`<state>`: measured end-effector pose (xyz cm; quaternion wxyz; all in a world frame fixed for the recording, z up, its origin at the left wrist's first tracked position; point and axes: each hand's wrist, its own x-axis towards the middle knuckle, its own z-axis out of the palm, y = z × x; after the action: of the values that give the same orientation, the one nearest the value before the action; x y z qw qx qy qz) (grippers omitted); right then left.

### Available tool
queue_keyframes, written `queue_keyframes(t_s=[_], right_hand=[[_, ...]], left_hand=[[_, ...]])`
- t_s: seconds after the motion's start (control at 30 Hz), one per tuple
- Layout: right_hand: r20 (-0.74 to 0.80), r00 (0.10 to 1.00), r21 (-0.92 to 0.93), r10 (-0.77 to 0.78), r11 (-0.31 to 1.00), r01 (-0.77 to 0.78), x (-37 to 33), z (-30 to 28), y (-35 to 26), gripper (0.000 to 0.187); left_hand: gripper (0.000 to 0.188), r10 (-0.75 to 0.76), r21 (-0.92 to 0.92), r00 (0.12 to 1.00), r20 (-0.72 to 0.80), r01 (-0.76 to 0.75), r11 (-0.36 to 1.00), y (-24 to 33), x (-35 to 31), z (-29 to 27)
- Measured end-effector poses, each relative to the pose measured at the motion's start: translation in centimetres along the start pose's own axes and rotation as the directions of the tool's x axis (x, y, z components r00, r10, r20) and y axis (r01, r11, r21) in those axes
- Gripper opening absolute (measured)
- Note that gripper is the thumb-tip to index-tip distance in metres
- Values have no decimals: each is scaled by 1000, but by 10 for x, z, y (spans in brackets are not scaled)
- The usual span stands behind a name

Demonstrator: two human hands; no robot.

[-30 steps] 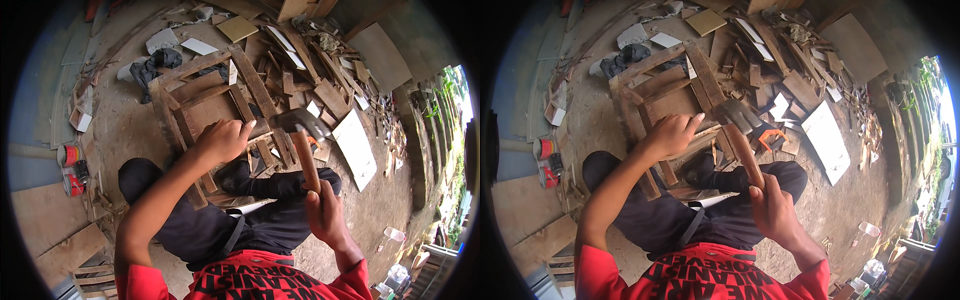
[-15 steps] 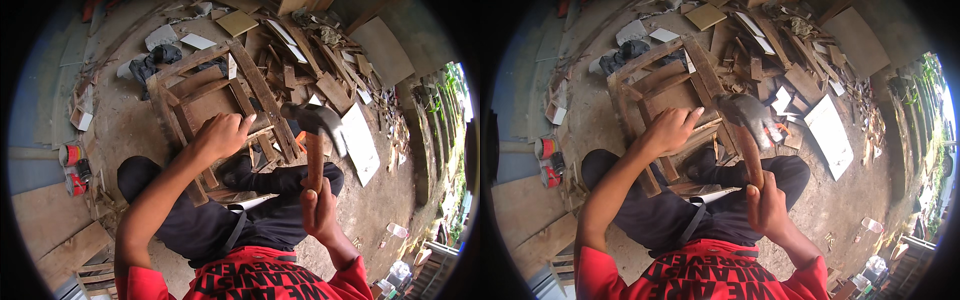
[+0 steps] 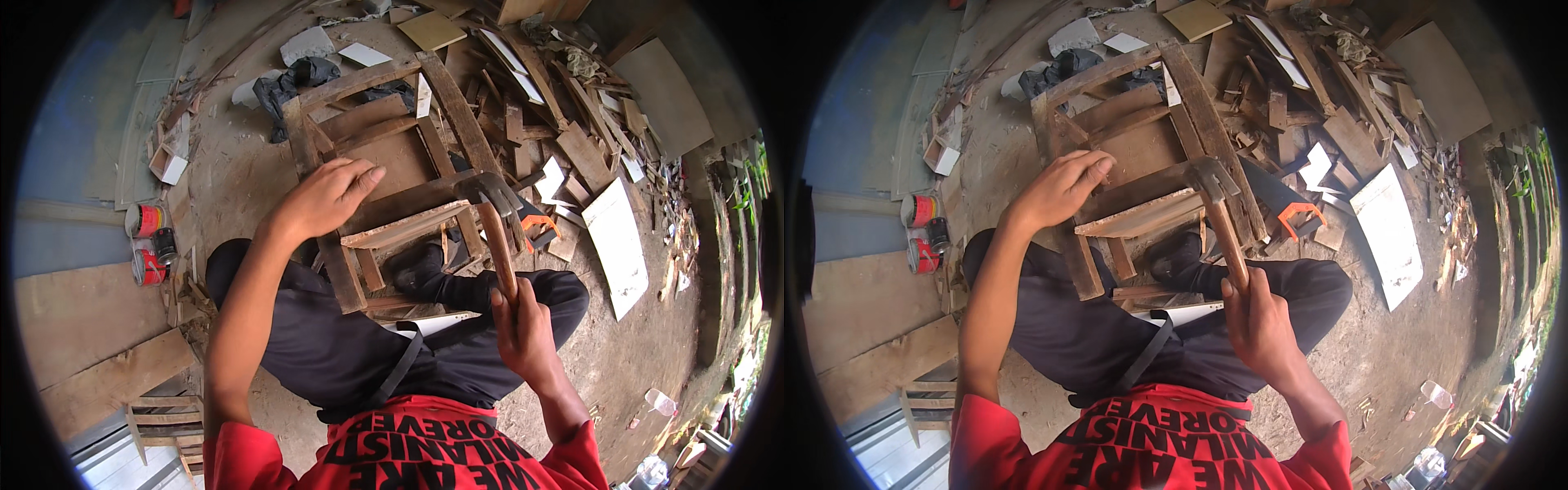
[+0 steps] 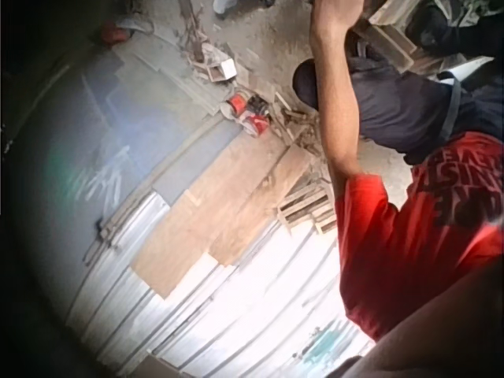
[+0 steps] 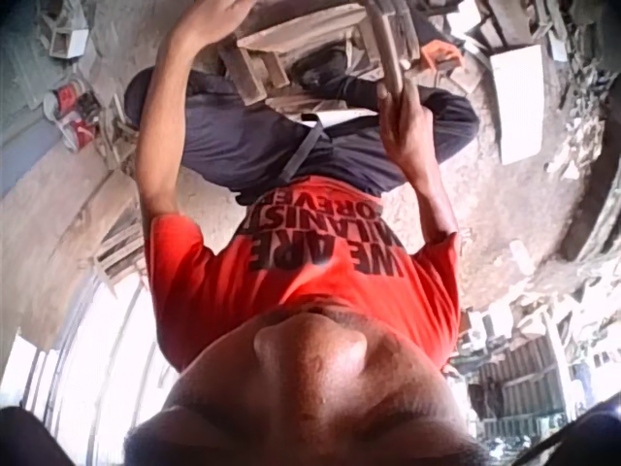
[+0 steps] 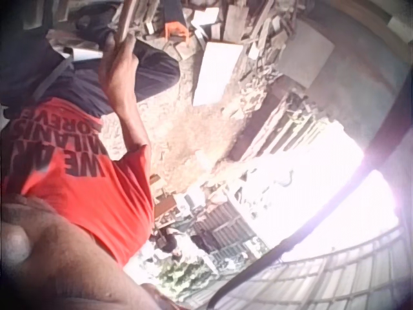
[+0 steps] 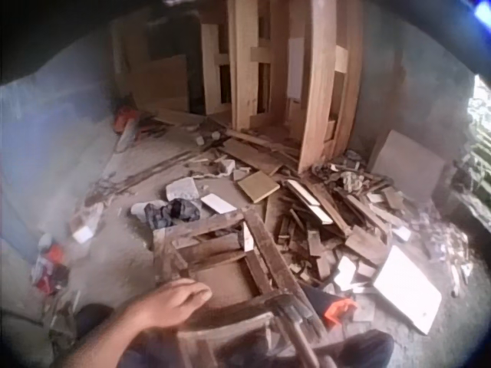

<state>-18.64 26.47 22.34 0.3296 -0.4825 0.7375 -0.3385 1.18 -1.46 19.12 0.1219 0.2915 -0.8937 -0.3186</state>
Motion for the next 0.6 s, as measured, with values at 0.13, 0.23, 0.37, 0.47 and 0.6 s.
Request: queue_keyframes(t_s=[0.13,0.23,0.37,0.47,0.6], right_hand=[[163,985,75,-50,996,38,11,9,-25,17],[327,944,6,-37,999,37,20,7,-33,18],[265,946,40,-188,982,184,16,4,-51,32],[145,945,64,-293,956,286,5,10,-40,49],[386,921,-63,-57,994,88,17,18,-35,19]], left_hand=[[50,-26,131,989,148,6,991,0,13,-5],[48,3,256,988,153,-43,966,-2,22,-3],[47,98,227,993,66,-111,968,-2,9,-7],[47,34,248,992,123,-64,967,-2,19,0],[49,21,261,994,108,-48,964,-6,15,3]])
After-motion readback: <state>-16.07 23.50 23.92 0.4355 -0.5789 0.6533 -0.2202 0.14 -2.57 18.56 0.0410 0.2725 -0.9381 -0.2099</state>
